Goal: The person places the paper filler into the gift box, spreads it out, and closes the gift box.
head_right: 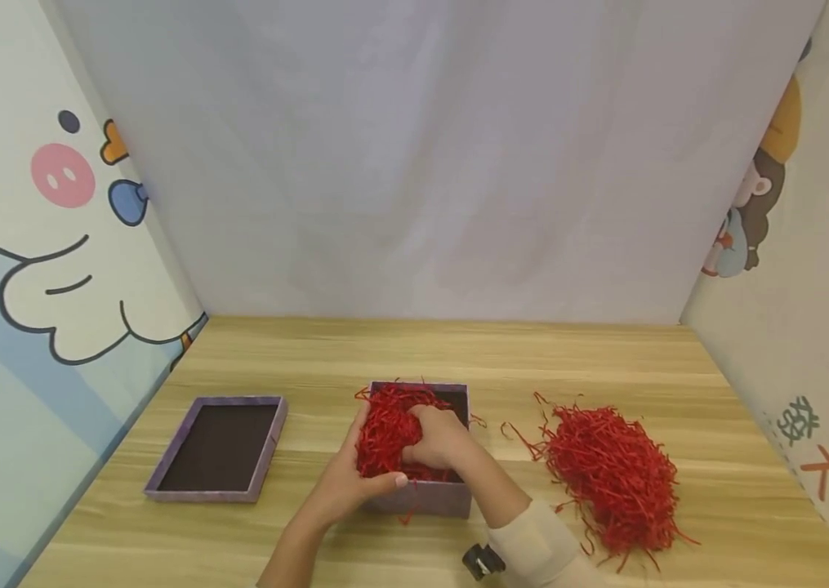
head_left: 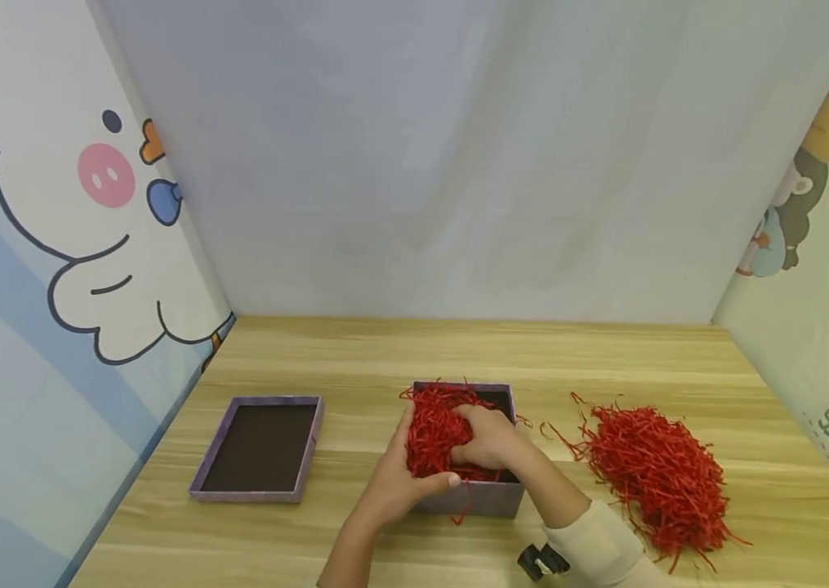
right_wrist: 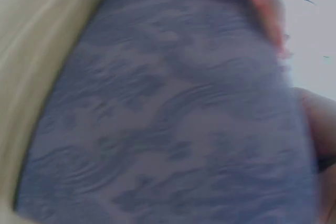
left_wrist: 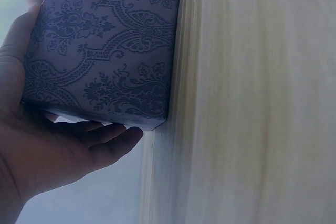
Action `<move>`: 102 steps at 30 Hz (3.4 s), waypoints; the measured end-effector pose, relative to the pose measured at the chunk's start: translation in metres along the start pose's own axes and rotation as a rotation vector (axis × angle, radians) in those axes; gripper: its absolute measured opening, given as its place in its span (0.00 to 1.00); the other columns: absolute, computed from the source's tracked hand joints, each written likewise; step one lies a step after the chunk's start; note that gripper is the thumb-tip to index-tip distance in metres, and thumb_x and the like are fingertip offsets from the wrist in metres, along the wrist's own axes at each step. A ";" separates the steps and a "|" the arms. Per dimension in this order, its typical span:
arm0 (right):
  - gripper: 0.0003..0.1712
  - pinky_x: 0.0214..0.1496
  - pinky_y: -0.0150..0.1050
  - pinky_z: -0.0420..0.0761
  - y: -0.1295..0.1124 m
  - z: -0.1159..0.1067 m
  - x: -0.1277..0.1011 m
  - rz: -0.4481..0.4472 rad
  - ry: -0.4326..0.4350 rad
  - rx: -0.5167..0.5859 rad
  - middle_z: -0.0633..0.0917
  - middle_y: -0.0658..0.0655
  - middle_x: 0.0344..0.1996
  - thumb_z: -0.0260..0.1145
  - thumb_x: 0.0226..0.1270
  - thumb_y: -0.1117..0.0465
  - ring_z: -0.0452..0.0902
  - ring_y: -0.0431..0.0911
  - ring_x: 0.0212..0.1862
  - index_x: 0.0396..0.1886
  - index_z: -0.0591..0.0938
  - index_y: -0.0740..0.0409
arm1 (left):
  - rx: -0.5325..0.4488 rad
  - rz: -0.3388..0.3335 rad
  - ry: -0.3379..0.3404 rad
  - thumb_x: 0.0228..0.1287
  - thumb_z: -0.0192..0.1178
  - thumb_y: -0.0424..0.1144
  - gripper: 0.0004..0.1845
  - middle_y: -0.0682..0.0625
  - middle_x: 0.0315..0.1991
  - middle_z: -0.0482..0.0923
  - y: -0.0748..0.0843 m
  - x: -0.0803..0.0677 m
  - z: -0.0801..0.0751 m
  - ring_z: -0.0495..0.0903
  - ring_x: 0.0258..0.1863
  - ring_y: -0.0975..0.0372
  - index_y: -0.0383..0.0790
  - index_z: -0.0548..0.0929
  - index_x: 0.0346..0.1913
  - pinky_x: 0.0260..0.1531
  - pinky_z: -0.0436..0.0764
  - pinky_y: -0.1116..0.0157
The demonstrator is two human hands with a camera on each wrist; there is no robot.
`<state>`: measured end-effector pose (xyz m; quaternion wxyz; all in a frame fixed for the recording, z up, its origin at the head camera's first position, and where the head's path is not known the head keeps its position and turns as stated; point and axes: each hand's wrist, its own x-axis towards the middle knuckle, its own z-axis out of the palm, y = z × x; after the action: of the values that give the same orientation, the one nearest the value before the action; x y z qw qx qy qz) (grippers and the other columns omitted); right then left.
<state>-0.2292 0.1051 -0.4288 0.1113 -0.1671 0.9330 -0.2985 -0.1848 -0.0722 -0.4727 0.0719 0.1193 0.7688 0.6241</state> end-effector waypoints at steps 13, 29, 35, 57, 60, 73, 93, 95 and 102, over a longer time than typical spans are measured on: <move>0.32 0.48 0.56 0.74 -0.010 -0.027 -0.045 0.009 0.223 0.268 0.76 0.64 0.54 0.69 0.58 0.55 0.71 0.60 0.54 0.61 0.73 0.59 | -0.041 0.030 -0.015 0.47 0.74 0.44 0.61 0.43 0.70 0.51 -0.003 0.002 0.000 0.61 0.63 0.50 0.49 0.38 0.74 0.58 0.65 0.52; 0.32 0.47 0.53 0.75 0.002 0.014 -0.006 0.029 -0.007 0.149 0.80 0.66 0.45 0.64 0.54 0.61 0.75 0.57 0.47 0.56 0.70 0.76 | 0.007 -0.014 -0.008 0.47 0.73 0.47 0.60 0.41 0.72 0.44 -0.001 0.000 0.001 0.52 0.67 0.47 0.50 0.39 0.74 0.60 0.60 0.48; 0.34 0.48 0.53 0.75 0.002 0.013 -0.005 0.037 -0.012 0.104 0.80 0.66 0.45 0.65 0.53 0.59 0.75 0.58 0.49 0.56 0.71 0.76 | 0.024 -0.021 -0.001 0.44 0.74 0.49 0.61 0.43 0.72 0.45 -0.003 -0.001 0.002 0.52 0.67 0.49 0.52 0.40 0.74 0.62 0.57 0.49; 0.36 0.53 0.47 0.73 0.013 0.010 0.032 -0.334 -0.220 -0.074 0.74 0.62 0.57 0.64 0.62 0.54 0.72 0.52 0.55 0.66 0.65 0.66 | 0.019 -0.011 -0.018 0.48 0.72 0.48 0.61 0.41 0.72 0.43 -0.004 -0.001 -0.001 0.53 0.67 0.48 0.47 0.37 0.74 0.61 0.58 0.50; 0.37 0.55 0.47 0.72 0.014 0.012 0.034 -0.265 -0.273 -0.087 0.74 0.62 0.57 0.64 0.62 0.54 0.72 0.53 0.55 0.67 0.64 0.65 | 0.036 -0.016 -0.007 0.47 0.73 0.49 0.61 0.42 0.72 0.41 -0.003 -0.001 -0.001 0.51 0.67 0.48 0.47 0.37 0.74 0.62 0.56 0.49; 0.28 0.55 0.53 0.70 0.012 -0.023 0.009 -0.390 -0.154 0.046 0.74 0.60 0.58 0.59 0.68 0.51 0.69 0.55 0.58 0.63 0.71 0.60 | -0.002 0.001 -0.002 0.46 0.74 0.45 0.61 0.46 0.72 0.46 -0.003 0.000 0.001 0.55 0.66 0.51 0.49 0.38 0.74 0.61 0.59 0.51; 0.15 0.30 0.27 0.73 0.013 -0.020 0.009 -0.452 -0.637 0.166 0.82 0.42 0.29 0.57 0.58 0.75 0.70 0.32 0.27 0.41 0.85 0.62 | 0.052 -0.010 0.023 0.44 0.74 0.49 0.62 0.45 0.72 0.43 -0.003 0.000 -0.001 0.47 0.69 0.51 0.50 0.40 0.74 0.63 0.52 0.47; 0.15 0.28 0.26 0.70 0.010 -0.015 0.013 -0.424 -0.664 0.094 0.79 0.40 0.26 0.58 0.56 0.76 0.67 0.31 0.25 0.37 0.85 0.60 | 0.052 0.001 0.025 0.44 0.74 0.48 0.61 0.44 0.72 0.44 -0.004 0.000 -0.001 0.47 0.68 0.50 0.48 0.40 0.74 0.63 0.53 0.47; 0.15 0.25 0.26 0.67 0.007 -0.014 0.014 -0.374 -0.665 0.061 0.77 0.40 0.23 0.59 0.53 0.77 0.66 0.32 0.24 0.34 0.85 0.58 | 0.033 -0.009 0.007 0.46 0.73 0.48 0.60 0.42 0.72 0.43 -0.002 -0.002 -0.001 0.48 0.68 0.47 0.50 0.39 0.74 0.62 0.54 0.46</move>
<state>-0.2477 0.1128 -0.4230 0.3563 -0.4189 0.7902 -0.2707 -0.1828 -0.0738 -0.4748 0.0700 0.1146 0.7796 0.6117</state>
